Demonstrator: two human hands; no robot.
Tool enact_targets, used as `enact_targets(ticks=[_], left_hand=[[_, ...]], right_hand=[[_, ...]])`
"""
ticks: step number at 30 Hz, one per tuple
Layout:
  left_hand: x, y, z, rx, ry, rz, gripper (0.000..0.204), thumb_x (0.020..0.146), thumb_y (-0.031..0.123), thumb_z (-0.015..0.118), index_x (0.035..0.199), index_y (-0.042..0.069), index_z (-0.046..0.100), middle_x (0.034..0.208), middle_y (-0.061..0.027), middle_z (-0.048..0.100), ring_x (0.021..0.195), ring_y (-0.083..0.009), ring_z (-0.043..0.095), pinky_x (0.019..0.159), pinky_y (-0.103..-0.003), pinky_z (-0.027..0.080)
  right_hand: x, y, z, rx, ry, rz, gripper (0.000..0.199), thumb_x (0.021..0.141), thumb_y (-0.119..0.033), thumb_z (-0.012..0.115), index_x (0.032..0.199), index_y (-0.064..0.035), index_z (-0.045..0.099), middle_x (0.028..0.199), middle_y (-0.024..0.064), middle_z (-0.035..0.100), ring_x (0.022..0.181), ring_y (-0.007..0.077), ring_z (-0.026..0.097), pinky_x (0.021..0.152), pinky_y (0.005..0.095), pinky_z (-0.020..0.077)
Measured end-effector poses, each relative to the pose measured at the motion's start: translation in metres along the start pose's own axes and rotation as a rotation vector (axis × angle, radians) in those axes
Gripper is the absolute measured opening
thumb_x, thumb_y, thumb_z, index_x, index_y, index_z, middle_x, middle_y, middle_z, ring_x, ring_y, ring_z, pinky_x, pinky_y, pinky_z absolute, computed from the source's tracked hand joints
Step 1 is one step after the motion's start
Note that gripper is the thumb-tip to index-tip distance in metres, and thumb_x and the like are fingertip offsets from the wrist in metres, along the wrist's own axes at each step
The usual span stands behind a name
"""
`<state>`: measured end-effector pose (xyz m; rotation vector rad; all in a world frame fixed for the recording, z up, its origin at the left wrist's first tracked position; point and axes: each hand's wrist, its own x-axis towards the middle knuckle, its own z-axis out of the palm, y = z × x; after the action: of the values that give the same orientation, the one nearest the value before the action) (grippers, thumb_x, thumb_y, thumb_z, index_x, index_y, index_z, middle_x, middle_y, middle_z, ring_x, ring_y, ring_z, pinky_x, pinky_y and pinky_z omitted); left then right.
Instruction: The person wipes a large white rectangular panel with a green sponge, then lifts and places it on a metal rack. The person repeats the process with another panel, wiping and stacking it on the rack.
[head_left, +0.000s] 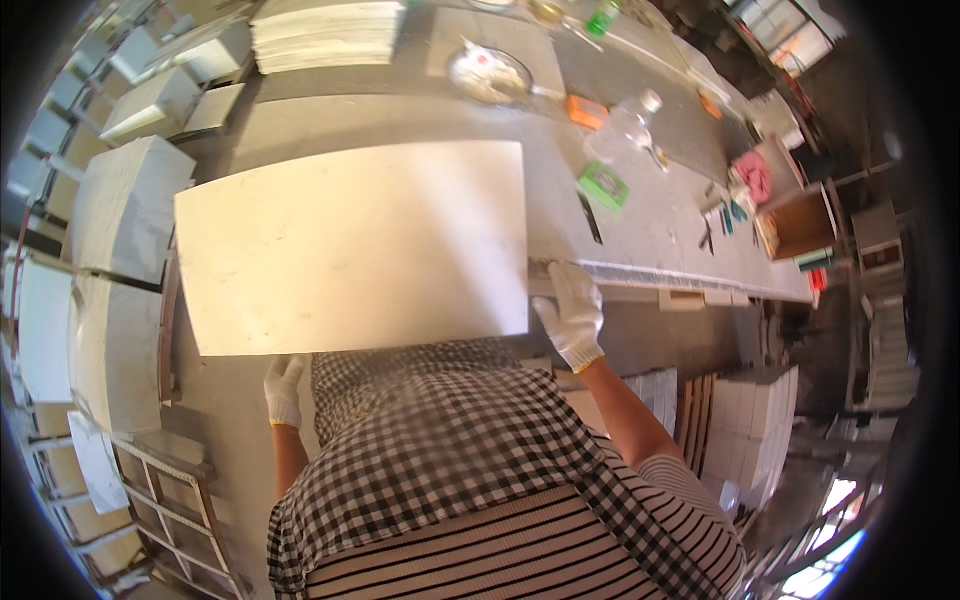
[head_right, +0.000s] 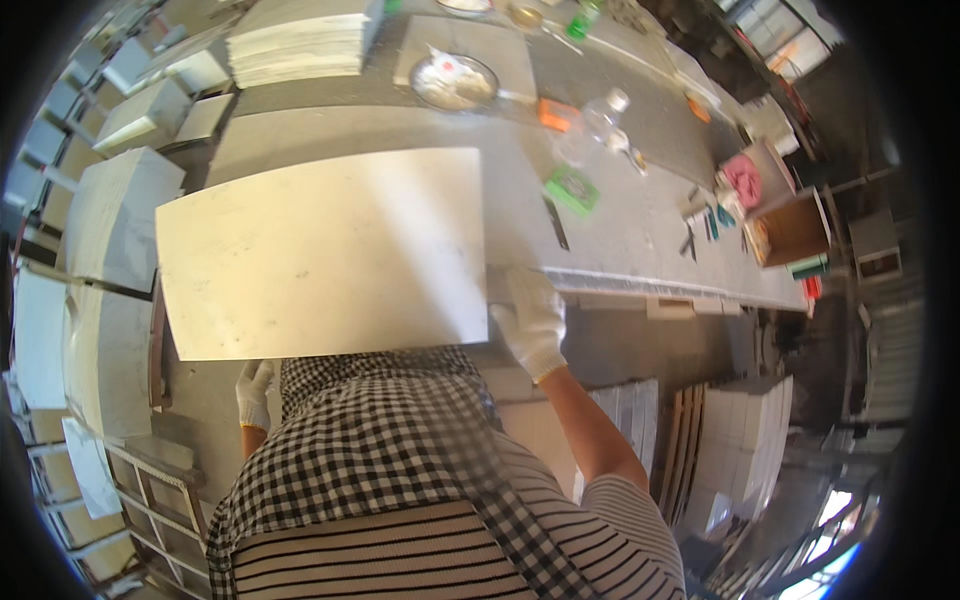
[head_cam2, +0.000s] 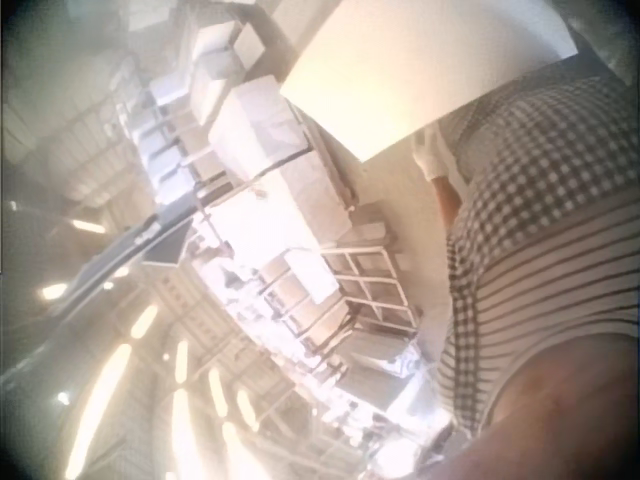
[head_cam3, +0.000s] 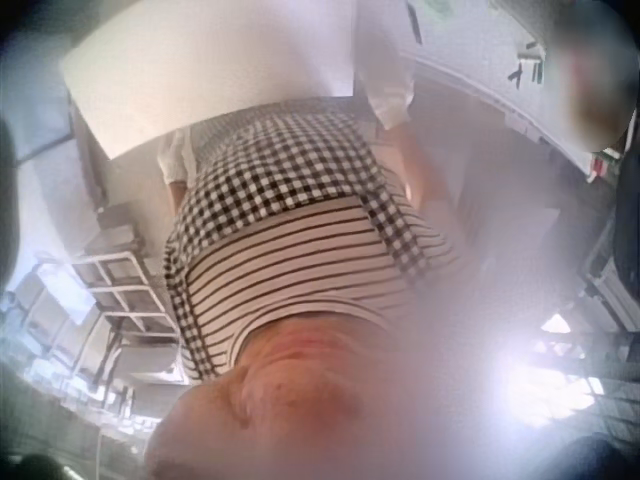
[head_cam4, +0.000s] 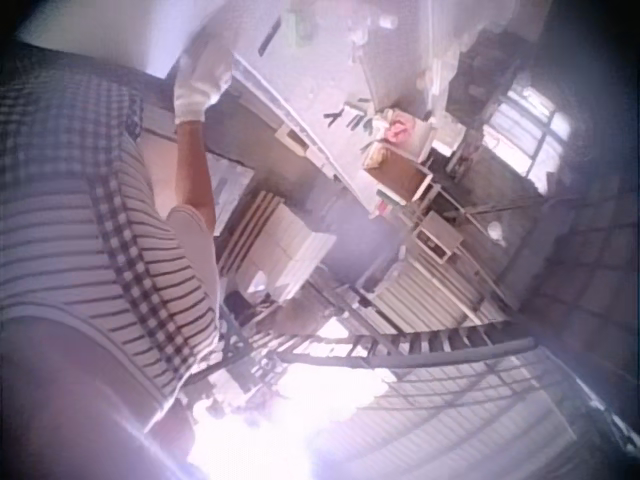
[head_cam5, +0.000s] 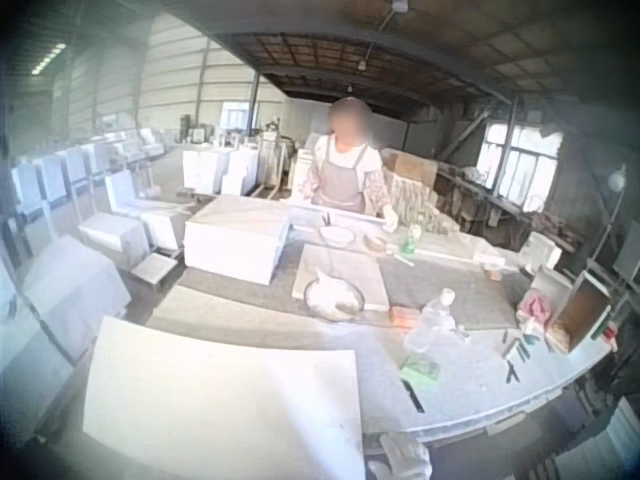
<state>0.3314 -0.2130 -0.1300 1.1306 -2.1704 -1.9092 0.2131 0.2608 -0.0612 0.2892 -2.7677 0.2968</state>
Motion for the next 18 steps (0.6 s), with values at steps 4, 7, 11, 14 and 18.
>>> enact_targets(ticks=[4,7,11,14,18], left_hand=[[0.002,-0.010,-0.017,-0.027,0.147,-0.070,0.043,0.091,0.042,0.066,0.105,0.001,0.068,0.091,-0.0054,0.069,0.075,-0.0123,0.060,0.071,-0.030,0.048],[0.008,-0.008,-0.014,-0.260,0.312,-0.141,0.042,0.092,0.044,0.062,0.101,0.004,0.070,0.083,-0.0055,0.067,0.072,-0.0139,0.060,0.066,-0.031,0.048],[0.006,0.009,-0.016,0.073,0.530,-0.014,0.050,0.088,0.045,0.058,0.108,0.001,0.069,0.099,-0.0183,0.071,0.093,-0.0305,0.067,0.085,-0.038,0.049],[0.001,0.022,-0.019,0.057,0.592,-0.029,0.045,0.090,0.040,0.054,0.105,0.000,0.069,0.100,-0.0206,0.069,0.097,-0.0335,0.065,0.087,-0.040,0.048],[-0.002,0.034,-0.018,0.072,0.615,-0.165,0.049,0.089,0.043,0.052,0.110,0.001,0.066,0.106,-0.0218,0.068,0.101,-0.0365,0.064,0.088,-0.042,0.048]], right_hand=[[0.050,-0.004,0.014,0.635,-0.038,0.292,0.051,0.095,-0.027,0.059,0.140,-0.0042,0.048,0.138,0.0146,0.052,0.123,0.0296,0.052,0.106,0.0435,0.0388],[0.092,0.006,0.025,0.620,-0.006,0.183,0.052,0.103,-0.026,0.048,0.143,0.0051,0.040,0.150,0.0201,0.040,0.137,0.0331,0.039,0.116,0.0411,0.0265],[0.148,0.029,0.051,0.597,-0.068,0.130,0.056,0.102,-0.029,0.048,0.143,0.0081,0.038,0.149,0.0231,0.040,0.137,0.0343,0.040,0.115,0.0381,0.0287],[0.176,0.035,0.061,0.699,-0.148,0.151,0.057,0.102,-0.031,0.047,0.142,0.0095,0.039,0.145,0.0236,0.044,0.130,0.0337,0.045,0.110,0.0382,0.0332],[0.199,0.025,0.063,0.770,-0.172,0.200,0.054,0.102,-0.031,0.046,0.139,0.0088,0.041,0.135,0.0208,0.051,0.114,0.0278,0.054,0.096,0.0375,0.0438]])
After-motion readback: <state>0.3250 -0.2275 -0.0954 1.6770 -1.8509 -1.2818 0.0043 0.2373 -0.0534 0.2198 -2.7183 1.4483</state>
